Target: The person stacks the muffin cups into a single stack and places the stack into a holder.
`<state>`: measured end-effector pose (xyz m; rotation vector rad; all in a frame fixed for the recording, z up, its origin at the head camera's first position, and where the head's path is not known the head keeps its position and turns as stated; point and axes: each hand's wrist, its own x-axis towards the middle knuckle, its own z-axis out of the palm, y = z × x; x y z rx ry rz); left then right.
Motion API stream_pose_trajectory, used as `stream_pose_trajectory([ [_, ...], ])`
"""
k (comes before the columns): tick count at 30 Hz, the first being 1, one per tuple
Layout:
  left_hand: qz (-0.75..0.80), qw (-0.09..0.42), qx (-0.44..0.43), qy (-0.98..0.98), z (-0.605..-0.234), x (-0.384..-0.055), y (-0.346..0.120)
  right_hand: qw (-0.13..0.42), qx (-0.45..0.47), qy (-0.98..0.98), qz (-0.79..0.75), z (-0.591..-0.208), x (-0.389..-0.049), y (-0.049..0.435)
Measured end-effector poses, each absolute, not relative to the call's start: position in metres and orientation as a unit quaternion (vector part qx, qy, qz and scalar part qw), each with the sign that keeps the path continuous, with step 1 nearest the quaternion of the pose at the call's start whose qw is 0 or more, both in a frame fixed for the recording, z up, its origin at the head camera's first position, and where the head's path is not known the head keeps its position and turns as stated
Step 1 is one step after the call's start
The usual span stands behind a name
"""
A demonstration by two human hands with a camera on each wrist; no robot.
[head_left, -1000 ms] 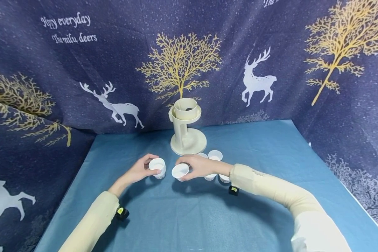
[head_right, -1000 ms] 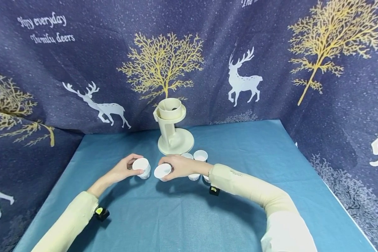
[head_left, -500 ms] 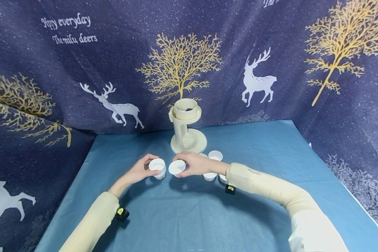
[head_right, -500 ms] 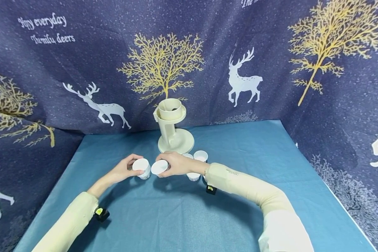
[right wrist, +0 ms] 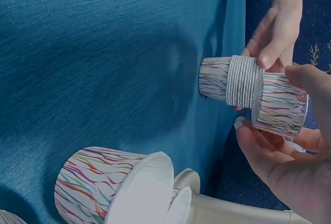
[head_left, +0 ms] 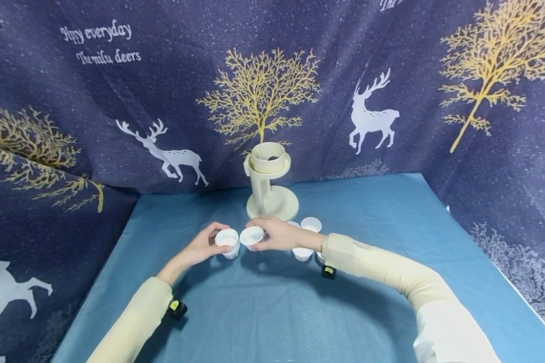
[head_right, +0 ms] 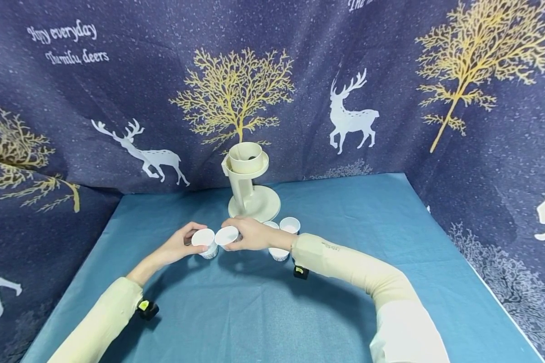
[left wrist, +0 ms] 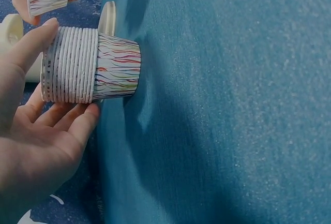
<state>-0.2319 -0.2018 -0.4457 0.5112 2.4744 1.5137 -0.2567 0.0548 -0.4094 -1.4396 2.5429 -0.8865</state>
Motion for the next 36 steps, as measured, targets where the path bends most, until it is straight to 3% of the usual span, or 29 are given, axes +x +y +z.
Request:
stream_pose_trajectory([
  [24,0.505,0.094,0.181,0.839,-0.450,-0.235,-0.204,0.013,-0.469,0.842,-0.264,-0.409,-0.264,0.039],
  [36,0.509,0.116,0.158,0.838,-0.450,-0.236,-0.204,0.004,-0.469,0.847,-0.252,-0.408,-0.265,0.028],
])
